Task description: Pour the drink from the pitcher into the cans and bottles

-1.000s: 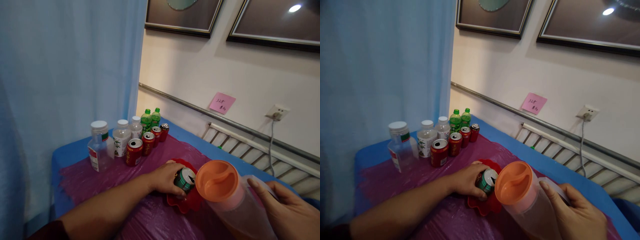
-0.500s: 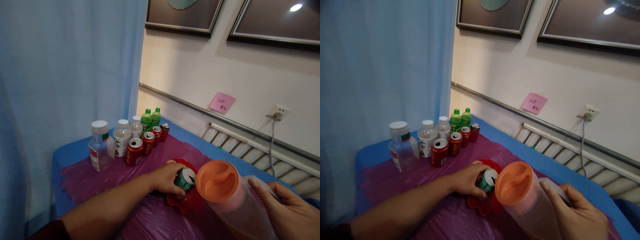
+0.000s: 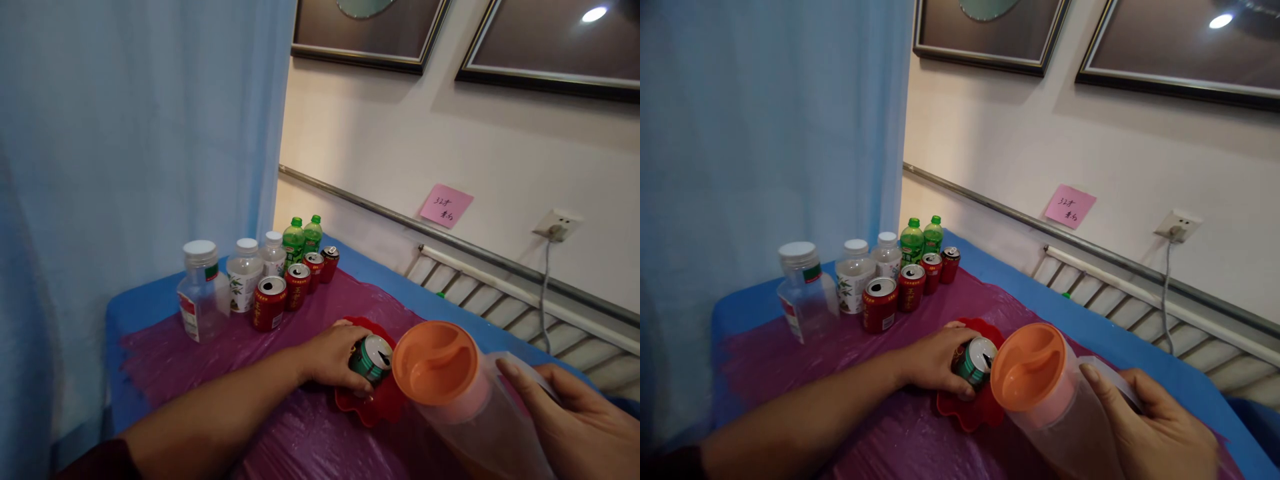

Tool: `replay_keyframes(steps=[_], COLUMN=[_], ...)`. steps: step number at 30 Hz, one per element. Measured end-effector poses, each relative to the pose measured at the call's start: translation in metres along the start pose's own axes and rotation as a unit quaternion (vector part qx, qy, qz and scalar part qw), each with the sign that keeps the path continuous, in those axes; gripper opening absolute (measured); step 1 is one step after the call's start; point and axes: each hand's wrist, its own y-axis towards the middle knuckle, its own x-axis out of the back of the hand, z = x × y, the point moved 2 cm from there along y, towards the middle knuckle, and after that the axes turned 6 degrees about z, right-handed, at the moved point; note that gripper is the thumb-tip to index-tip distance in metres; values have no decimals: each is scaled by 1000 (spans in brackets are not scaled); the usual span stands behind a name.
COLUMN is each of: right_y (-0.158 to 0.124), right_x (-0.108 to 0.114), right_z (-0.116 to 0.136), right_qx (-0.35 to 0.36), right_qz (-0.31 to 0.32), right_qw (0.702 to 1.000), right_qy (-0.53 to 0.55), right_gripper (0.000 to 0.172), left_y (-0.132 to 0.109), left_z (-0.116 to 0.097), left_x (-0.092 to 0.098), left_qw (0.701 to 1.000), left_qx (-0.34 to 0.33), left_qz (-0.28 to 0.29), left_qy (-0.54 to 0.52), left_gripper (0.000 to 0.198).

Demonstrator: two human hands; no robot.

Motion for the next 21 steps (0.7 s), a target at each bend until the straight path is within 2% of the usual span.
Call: replay_keyframes(steps=[6,21], right_y=[-2,-3], right_x=[1,2], right_z=[2,0], right_qx=[6,6], right_qz=[-19,-17], right_qw=[1000,1000], right_qy=[-11,0], right_gripper=[50,48], left_y=[0,0], left_z=[2,2], left_x=[-1,-1], left_qw=[1000,1000], left_qx=[-3,-3], left_qz=[0,0], left_qy=[2,5], left_gripper=[72,68])
